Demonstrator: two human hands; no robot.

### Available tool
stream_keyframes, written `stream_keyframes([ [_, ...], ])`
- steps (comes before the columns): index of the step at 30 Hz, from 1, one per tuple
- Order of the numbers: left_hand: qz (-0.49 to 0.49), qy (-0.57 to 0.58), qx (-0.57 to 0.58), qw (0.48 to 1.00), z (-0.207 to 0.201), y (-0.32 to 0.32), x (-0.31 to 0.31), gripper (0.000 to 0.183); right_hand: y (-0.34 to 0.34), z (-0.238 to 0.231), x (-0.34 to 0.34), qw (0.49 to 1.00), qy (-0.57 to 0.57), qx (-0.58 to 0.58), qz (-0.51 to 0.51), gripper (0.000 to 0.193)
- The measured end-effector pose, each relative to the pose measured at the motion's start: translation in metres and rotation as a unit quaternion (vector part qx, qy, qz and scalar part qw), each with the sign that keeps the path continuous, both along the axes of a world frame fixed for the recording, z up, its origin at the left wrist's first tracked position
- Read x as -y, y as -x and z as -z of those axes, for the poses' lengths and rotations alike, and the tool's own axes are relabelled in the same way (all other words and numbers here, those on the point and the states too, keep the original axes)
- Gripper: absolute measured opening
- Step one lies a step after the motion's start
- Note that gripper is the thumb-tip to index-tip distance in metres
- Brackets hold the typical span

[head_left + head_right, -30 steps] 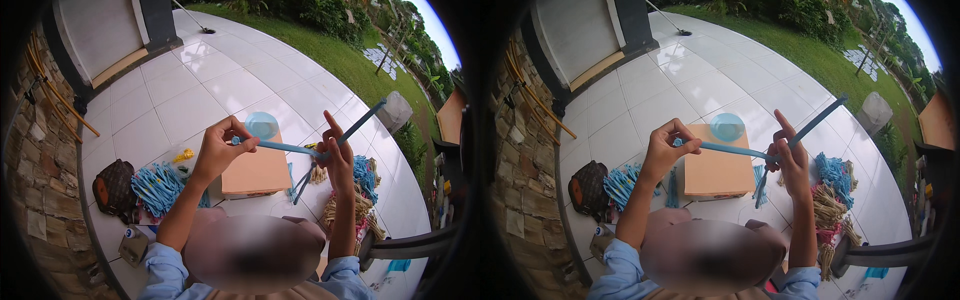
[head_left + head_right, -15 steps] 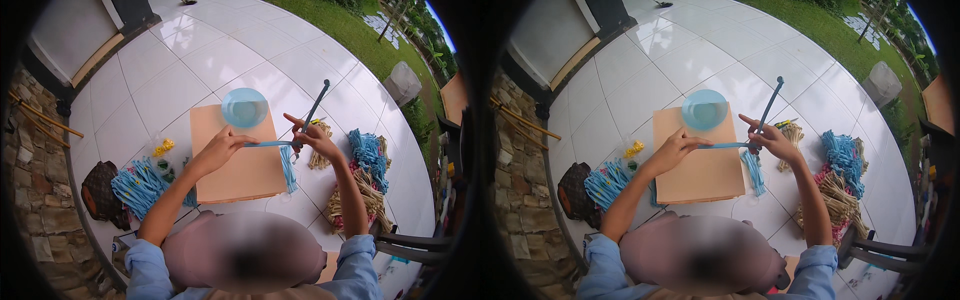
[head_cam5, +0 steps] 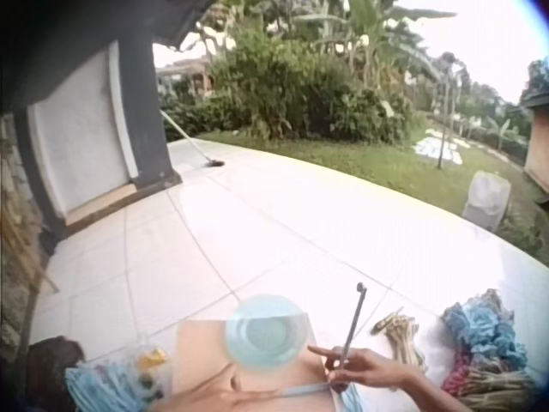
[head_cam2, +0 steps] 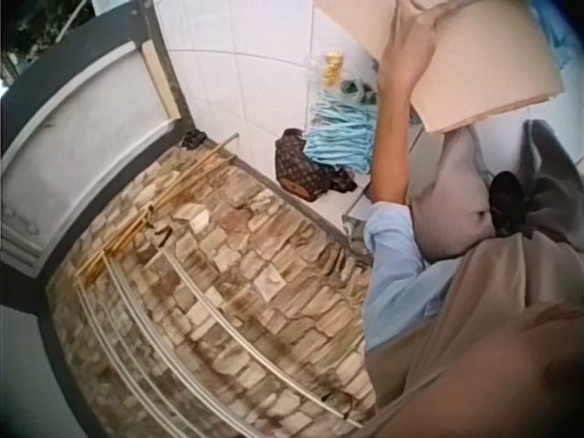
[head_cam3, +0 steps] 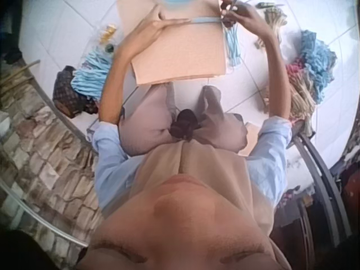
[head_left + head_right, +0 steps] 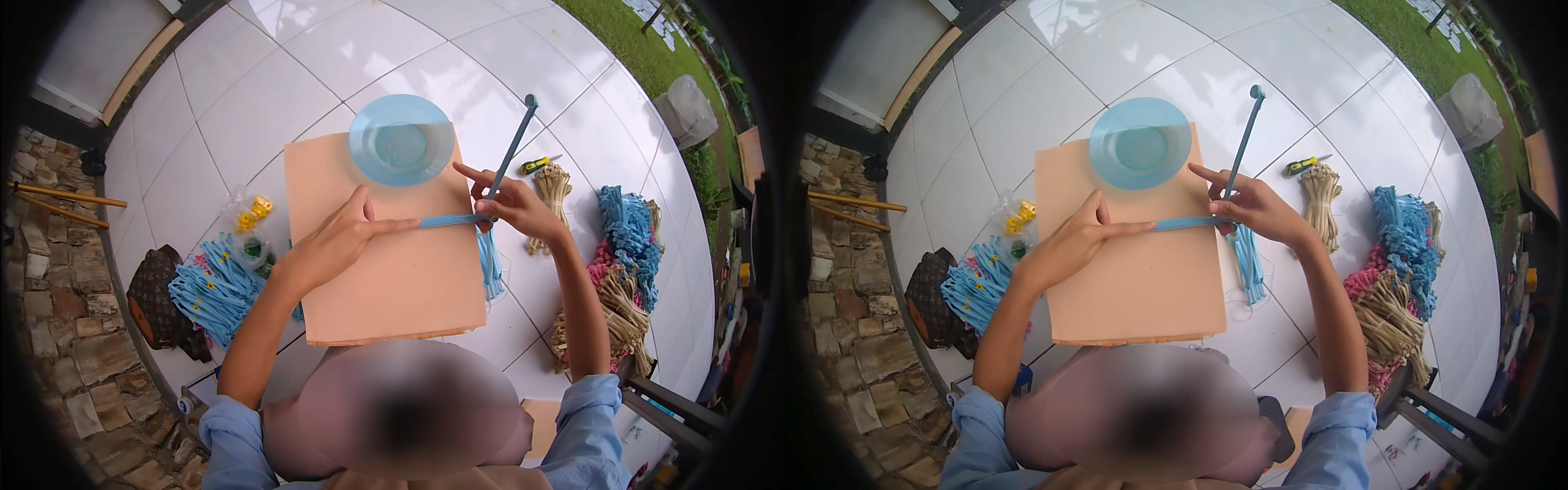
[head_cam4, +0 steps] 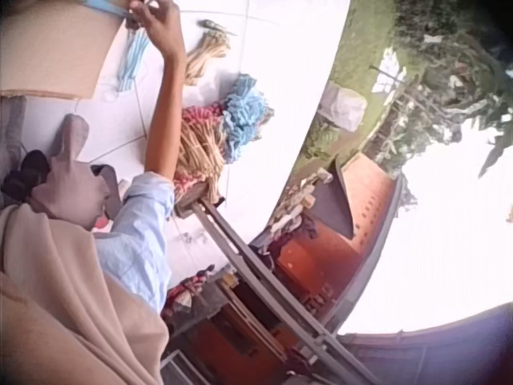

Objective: The person prepares plastic sandal components by dipping straps into water and threading them together on a cardboard box.

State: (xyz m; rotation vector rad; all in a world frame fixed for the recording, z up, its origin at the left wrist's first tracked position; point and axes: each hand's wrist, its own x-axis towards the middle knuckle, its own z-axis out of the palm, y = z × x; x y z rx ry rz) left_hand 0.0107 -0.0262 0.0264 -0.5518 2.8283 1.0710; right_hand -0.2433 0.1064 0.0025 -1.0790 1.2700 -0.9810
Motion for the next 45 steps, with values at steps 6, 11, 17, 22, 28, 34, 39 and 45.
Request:
stream_keyframes([
  [6, 0.010, 0.021, -0.031, 0.999, 0.004, -0.003, 0.001, 0.054, -0.001, 0.002, 0.004, 0.999, -0.024, -0.013, 0.019, 0.054],
  [11, 0.011, 0.035, -0.024, 0.999, 0.002, -0.003, 0.001, 0.055, 0.002, 0.006, 0.008, 0.999, -0.030, -0.014, 0.015, 0.061],
  [17, -0.043, 0.047, -0.011, 0.998, -0.006, 0.000, -0.013, 0.047, -0.013, 0.016, 0.004, 0.995, -0.010, 0.005, 0.103, 0.067],
  [22, -0.027, 0.190, -0.059, 0.980, 0.000, 0.000, -0.021, 0.040, -0.018, 0.028, 0.002, 0.989, 0.014, 0.021, 0.147, 0.072],
  [28, 0.008, 0.260, -0.154, 0.953, 0.010, 0.012, -0.024, 0.035, -0.026, 0.035, -0.002, 0.976, 0.072, 0.036, 0.203, 0.076],
  [34, 0.038, 0.247, -0.124, 0.960, 0.014, 0.019, -0.017, 0.035, -0.023, 0.035, -0.007, 0.974, 0.089, 0.056, 0.199, 0.073],
  [39, 0.061, 0.259, -0.141, 0.953, 0.015, 0.019, -0.020, 0.044, -0.026, 0.036, -0.006, 0.968, 0.105, 0.031, 0.224, 0.069],
  [45, 0.044, 0.280, -0.163, 0.945, 0.021, 0.018, -0.021, 0.045, -0.040, 0.039, -0.008, 0.945, 0.139, -0.124, 0.270, 0.064],
])
